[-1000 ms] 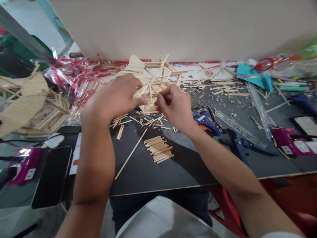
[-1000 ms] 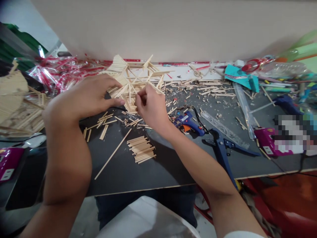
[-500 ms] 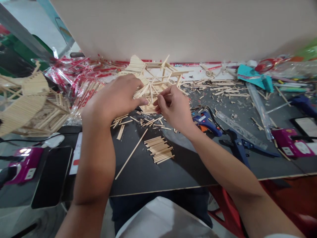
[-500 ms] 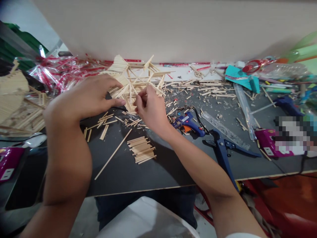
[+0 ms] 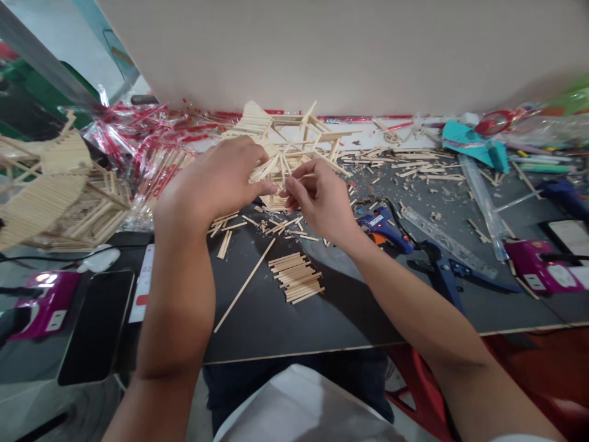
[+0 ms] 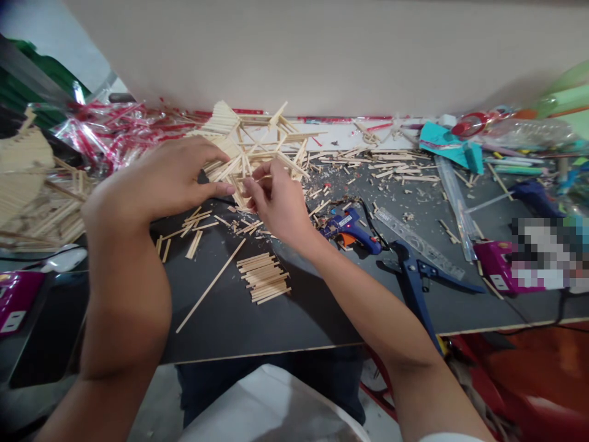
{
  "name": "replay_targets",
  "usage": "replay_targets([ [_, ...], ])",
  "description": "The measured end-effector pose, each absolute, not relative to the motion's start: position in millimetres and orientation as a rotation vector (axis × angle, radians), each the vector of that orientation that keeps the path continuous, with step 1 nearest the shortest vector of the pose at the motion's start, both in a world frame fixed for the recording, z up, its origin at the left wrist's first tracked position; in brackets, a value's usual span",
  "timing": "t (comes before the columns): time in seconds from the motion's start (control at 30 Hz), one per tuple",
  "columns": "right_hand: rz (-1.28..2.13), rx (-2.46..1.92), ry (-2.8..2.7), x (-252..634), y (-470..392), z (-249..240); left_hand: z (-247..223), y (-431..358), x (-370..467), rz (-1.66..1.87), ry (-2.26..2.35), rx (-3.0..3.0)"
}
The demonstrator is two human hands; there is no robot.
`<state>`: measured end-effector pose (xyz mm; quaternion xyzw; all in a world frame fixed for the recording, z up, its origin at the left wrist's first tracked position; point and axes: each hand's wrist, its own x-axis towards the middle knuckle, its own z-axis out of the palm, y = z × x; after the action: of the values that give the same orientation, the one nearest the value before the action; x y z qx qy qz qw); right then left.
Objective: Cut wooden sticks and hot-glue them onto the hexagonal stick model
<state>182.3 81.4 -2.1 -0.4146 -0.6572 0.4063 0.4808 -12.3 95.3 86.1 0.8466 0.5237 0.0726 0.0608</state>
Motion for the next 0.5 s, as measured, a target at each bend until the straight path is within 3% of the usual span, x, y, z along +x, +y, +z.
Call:
replay_targets([
  [0.5,1.113,-1.009,-1.634,193,88,5,88,95,-13,0.200,1.570,2.554],
])
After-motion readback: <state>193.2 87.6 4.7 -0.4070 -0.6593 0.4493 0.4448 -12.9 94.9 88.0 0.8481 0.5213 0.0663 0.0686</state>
